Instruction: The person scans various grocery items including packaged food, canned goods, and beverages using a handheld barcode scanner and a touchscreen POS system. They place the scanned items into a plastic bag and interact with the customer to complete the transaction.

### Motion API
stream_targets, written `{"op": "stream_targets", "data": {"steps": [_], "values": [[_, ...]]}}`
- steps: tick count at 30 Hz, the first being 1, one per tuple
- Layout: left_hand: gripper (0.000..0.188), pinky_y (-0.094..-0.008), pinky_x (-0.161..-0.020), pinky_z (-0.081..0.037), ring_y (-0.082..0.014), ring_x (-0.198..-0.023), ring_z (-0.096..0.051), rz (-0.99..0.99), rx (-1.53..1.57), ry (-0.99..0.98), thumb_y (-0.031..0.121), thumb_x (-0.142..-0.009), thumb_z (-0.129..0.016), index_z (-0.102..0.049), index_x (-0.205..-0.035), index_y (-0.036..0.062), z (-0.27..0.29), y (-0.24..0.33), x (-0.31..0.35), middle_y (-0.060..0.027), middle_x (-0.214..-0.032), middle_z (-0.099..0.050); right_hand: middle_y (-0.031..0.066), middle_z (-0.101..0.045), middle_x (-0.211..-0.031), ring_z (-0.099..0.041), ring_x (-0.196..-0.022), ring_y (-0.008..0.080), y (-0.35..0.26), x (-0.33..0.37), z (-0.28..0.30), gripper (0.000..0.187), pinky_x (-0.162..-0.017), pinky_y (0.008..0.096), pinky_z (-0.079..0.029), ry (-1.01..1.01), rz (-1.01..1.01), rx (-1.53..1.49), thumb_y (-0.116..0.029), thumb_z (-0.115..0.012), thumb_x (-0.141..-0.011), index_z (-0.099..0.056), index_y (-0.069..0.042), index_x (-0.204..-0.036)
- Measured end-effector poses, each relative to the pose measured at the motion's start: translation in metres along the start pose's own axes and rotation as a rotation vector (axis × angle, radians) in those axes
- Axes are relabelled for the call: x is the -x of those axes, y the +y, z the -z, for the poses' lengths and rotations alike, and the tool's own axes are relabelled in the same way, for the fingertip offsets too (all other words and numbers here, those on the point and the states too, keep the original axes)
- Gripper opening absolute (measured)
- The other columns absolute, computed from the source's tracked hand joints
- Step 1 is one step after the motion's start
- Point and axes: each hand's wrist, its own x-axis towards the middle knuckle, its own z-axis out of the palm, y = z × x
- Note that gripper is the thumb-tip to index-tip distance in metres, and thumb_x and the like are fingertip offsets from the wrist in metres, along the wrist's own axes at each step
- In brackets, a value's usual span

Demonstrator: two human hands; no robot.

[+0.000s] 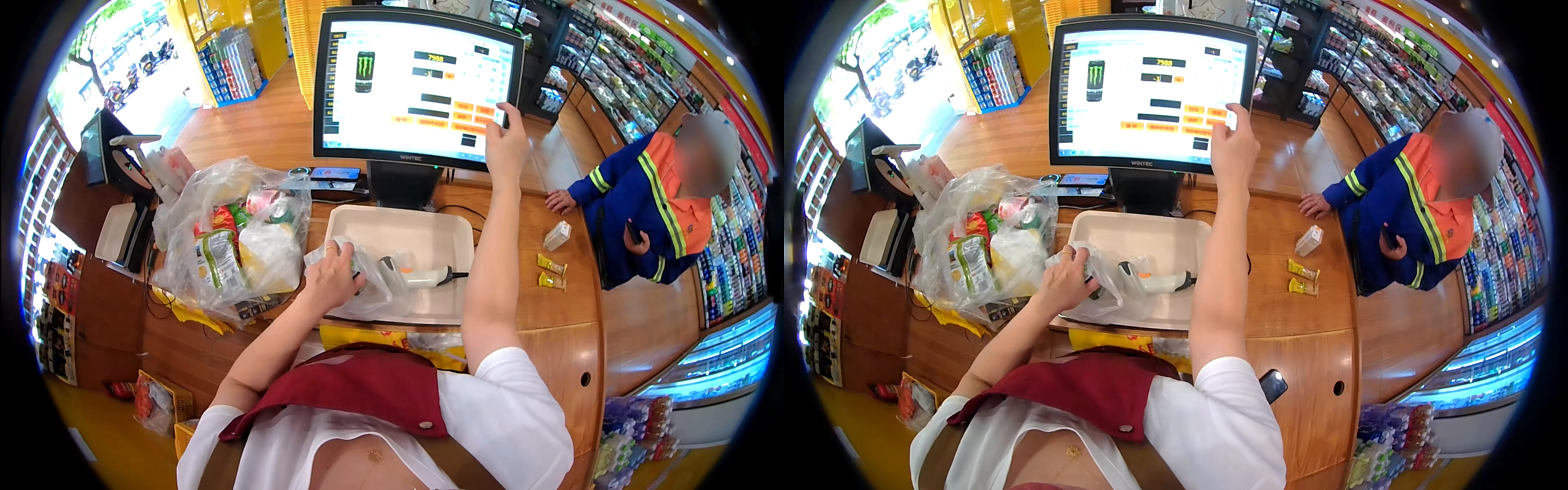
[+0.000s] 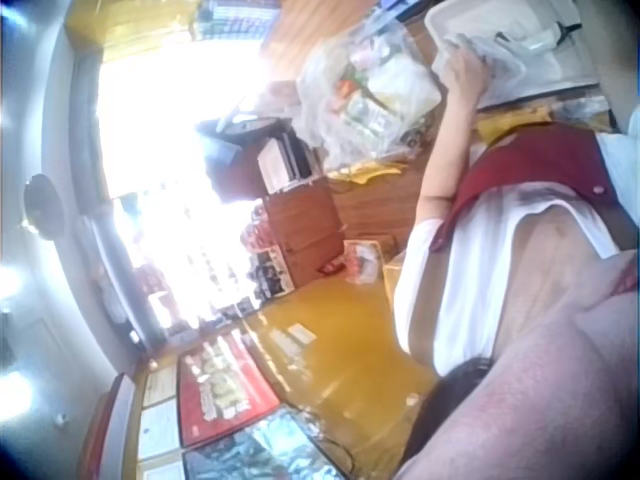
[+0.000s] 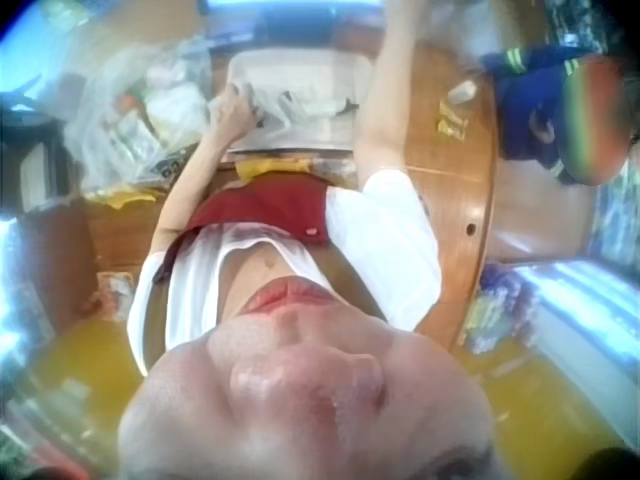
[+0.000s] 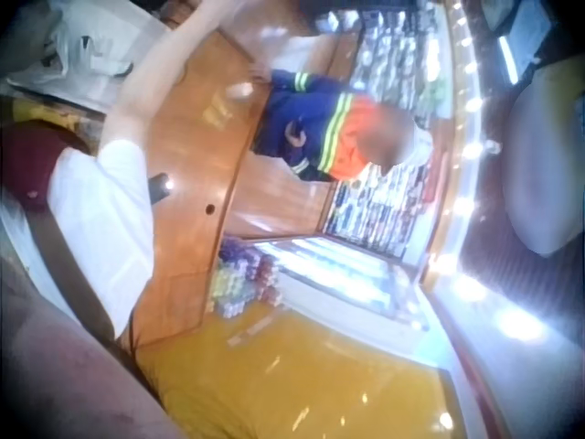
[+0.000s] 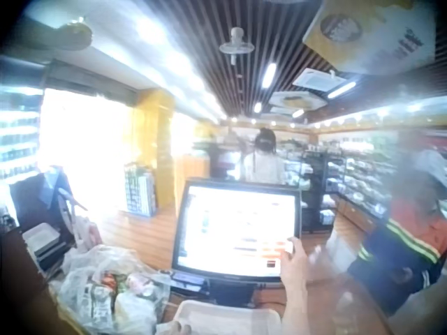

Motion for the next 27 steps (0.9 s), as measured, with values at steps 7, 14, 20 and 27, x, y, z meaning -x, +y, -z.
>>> {"op": "stream_targets", "data": {"steps": [7, 14, 20, 27], "values": [[0.053, -0.0446, -0.069, -0.052, -0.0417, -0.083, -0.060, -0.026, 0.008, 0.046, 0.028, -0.074, -0.068, -0.043, -0.113, 0.0020, -0.006, -0.003, 0.001, -0.0258, -0.109, -0.047, 0.0121, -0.056, -0.056, -0.058, -0.053, 0.0251, -0.024, 0.059, -0.025, 0.039, -0.056, 0.0380, -0.045, -0.263, 0.025, 0.008, -0.015, -0.048, -0.084, -0.052, -0.014, -0.123], [0.056, -0.0409, -0.062, -0.053, -0.0359, -0.075, -0.064, -0.041, -0.059, 0.063, 0.035, -0.074, -0.067, -0.044, -0.113, 0.0021, -0.009, -0.006, 0.001, -0.0271, -0.114, -0.048, 0.0089, -0.051, -0.051, -0.053, -0.048, 0.0240, -0.035, 0.071, -0.072, 0.043, -0.052, 0.0356, -0.042, -0.279, 0.225, 0.165, -0.014, -0.049, -0.084, -0.049, -0.017, -0.127], [0.057, -0.0426, -0.065, -0.052, -0.0379, -0.079, -0.063, -0.039, -0.015, 0.040, 0.035, -0.075, -0.067, -0.044, -0.115, 0.0022, -0.007, -0.007, -0.003, -0.0265, -0.114, -0.047, 0.0093, -0.053, -0.052, -0.055, -0.048, 0.0256, -0.052, 0.065, -0.069, 0.038, -0.051, 0.0381, -0.043, -0.240, 0.201, 0.175, -0.012, -0.049, -0.083, -0.050, -0.016, -0.121], [0.050, -0.0451, -0.070, -0.051, -0.0388, -0.095, -0.056, -0.053, -0.046, 0.168, 0.035, -0.078, -0.065, -0.049, -0.122, 0.0183, 0.007, 0.001, 0.011, -0.0212, -0.113, -0.047, 0.0052, -0.046, -0.052, -0.044, -0.047, 0.0131, -0.075, 0.102, -0.018, 0.033, -0.049, 0.0278, -0.038, -0.223, 0.149, -0.264, -0.005, -0.054, -0.082, -0.054, -0.011, -0.114]]}}
